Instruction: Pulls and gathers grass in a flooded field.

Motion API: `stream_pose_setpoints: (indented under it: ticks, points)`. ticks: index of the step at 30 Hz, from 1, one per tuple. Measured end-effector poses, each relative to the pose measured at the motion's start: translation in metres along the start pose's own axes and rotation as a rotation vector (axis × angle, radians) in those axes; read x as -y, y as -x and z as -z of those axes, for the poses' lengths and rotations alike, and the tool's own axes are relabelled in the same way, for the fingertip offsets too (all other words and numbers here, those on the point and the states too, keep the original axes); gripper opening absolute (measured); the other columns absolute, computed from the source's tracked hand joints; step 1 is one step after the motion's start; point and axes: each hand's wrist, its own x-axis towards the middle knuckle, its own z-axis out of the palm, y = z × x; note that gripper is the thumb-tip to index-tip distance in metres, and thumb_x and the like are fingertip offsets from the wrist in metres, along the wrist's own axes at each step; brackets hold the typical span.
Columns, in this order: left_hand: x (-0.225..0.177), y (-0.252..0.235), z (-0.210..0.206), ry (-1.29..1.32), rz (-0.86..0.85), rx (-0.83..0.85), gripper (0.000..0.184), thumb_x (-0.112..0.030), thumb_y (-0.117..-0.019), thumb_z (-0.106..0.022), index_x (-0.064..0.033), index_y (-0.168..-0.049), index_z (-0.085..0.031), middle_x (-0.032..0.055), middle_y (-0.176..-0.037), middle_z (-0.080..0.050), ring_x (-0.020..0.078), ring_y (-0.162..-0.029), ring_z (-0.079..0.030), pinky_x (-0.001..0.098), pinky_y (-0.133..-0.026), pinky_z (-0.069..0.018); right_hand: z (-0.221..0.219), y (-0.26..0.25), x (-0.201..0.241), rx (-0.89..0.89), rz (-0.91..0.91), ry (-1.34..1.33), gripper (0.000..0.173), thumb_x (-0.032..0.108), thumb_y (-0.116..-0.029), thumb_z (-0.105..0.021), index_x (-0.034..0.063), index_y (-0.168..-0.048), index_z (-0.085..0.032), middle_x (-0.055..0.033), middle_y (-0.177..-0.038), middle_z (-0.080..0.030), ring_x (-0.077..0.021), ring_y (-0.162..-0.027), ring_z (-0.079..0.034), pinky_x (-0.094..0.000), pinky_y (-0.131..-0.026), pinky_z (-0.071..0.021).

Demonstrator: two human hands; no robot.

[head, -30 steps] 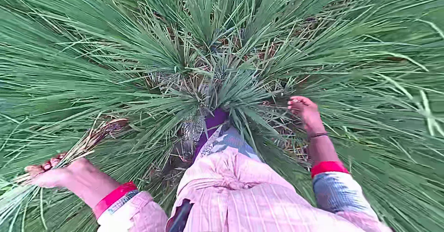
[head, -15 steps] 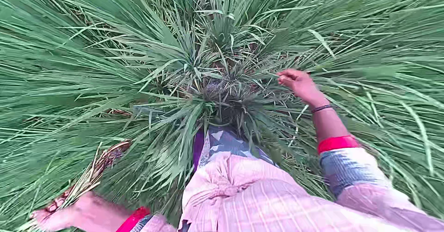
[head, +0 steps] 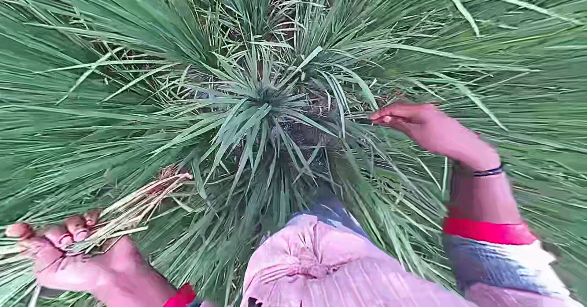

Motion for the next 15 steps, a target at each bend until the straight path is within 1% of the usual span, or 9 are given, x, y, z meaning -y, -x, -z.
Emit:
stream_pose_setpoints:
  ticks: [1, 3, 6, 7, 9, 11, 13, 14, 15]
  points:
    - [0.007, -0.007, -0.010, 0.026, 0.041, 0.062, 0.050, -0.018, -0.1112, -0.008, -0.0065, -0.107, -0.057, -0.0050, -0.059, -0.056, 0.0086, -0.054, -0.059, 0.0247, -0.063, -0.0557, -0.006, -0.004, 0.004, 0.043, 0.007, 0.001, 0.024, 0.002, -0.1039, -0.051, 0.0032, -0.113, -0.073, -0.0123, -0.110, -0.074, -0.0242, -0.101, -0.071, -0.0489, -0.093, -0.0547]
    - [0.023, -0.016, -0.028, 0.058, 0.114, 0.152, 0.051, -0.017, -0.1103, -0.008, -0.0071, -0.109, -0.058, -0.0045, -0.062, -0.059, 0.0082, -0.057, -0.061, 0.0255, -0.066, -0.0574, -0.023, -0.017, 0.013, 0.123, -0.076, 0.053, 0.024, 0.000, -0.1023, -0.052, -0.0004, -0.115, -0.073, -0.0196, -0.110, -0.073, -0.0352, -0.102, -0.070, -0.0585, -0.091, -0.0519]
    - [0.046, -0.011, -0.057, 0.070, 0.198, 0.235, 0.050, -0.016, -0.1095, -0.011, -0.0110, -0.100, -0.060, -0.0062, -0.065, -0.061, 0.0063, -0.061, -0.061, 0.0236, -0.070, -0.0561, -0.055, -0.058, 0.014, 0.281, -0.286, 0.257, 0.017, 0.005, -0.1011, -0.057, -0.0052, -0.107, -0.070, -0.0291, -0.099, -0.068, -0.0496, -0.096, -0.066, -0.0670, -0.081, -0.0492]
    - [0.053, -0.003, -0.066, 0.059, 0.220, 0.286, 0.048, -0.015, -0.1090, -0.015, -0.0140, -0.097, -0.061, -0.0079, -0.067, -0.063, 0.0050, -0.062, -0.062, 0.0224, -0.070, -0.0559, -0.065, -0.076, 0.011, 0.353, -0.341, 0.278, 0.018, 0.007, -0.1009, -0.057, -0.0067, -0.106, -0.069, -0.0306, -0.100, -0.068, -0.0509, -0.097, -0.066, -0.0680, -0.081, -0.0483]
    - [0.064, 0.015, -0.079, 0.063, 0.288, 0.451, 0.034, -0.018, -0.1080, -0.035, -0.0204, -0.098, -0.067, -0.0107, -0.071, -0.068, 0.0020, -0.067, -0.065, 0.0201, -0.073, -0.0553, -0.089, -0.117, 0.000, 0.492, -0.443, 0.268, 0.024, 0.013, -0.1030, -0.055, -0.0075, -0.110, -0.067, -0.0315, -0.108, -0.067, -0.0506, -0.105, -0.064, -0.0693, -0.085, -0.0475]
    - [0.080, 0.034, -0.088, 0.162, 0.462, 0.658, 0.015, -0.025, -0.1013, -0.059, -0.0236, -0.106, -0.073, -0.0104, -0.080, -0.074, 0.0020, -0.077, -0.070, 0.0208, -0.082, -0.0556, -0.119, -0.154, -0.027, 0.535, -0.441, 0.221, 0.030, 0.015, -0.1052, -0.052, -0.0089, -0.116, -0.066, -0.0323, -0.116, -0.065, -0.0496, -0.113, -0.062, -0.0690, -0.092, -0.0459]
    - [0.111, 0.061, -0.092, 0.221, 0.711, 0.796, 0.017, -0.027, -0.0979, -0.064, -0.0245, -0.111, -0.076, -0.0077, -0.094, -0.077, 0.0078, -0.098, -0.072, 0.0289, -0.103, -0.0517, -0.141, -0.177, -0.057, 0.449, -0.416, 0.118, 0.036, 0.015, -0.1062, -0.052, -0.0102, -0.130, -0.061, -0.0335, -0.132, -0.060, -0.0485, -0.127, -0.056, -0.0659, -0.106, -0.0401]
    - [0.134, 0.076, -0.092, 0.202, 0.825, 0.832, 0.019, -0.030, -0.0978, -0.065, -0.0253, -0.112, -0.076, -0.0061, -0.103, -0.077, 0.0112, -0.111, -0.069, 0.0333, -0.113, -0.0455, -0.148, -0.181, -0.070, 0.352, -0.453, 0.003, 0.036, 0.014, -0.1059, -0.053, -0.0101, -0.131, -0.060, -0.0315, -0.134, -0.060, -0.0436, -0.128, -0.056, -0.0592, -0.109, -0.0400]
    - [0.161, 0.092, -0.094, 0.142, 0.916, 0.829, 0.020, -0.034, -0.0971, -0.066, -0.0249, -0.112, -0.077, -0.0039, -0.110, -0.076, 0.0143, -0.119, -0.066, 0.0357, -0.116, -0.0425, -0.147, -0.182, -0.076, 0.257, -0.530, -0.130, 0.036, 0.013, -0.1072, -0.052, -0.0094, -0.134, -0.057, -0.0288, -0.135, -0.059, -0.0369, -0.128, -0.056, -0.0504, -0.111, -0.0407]
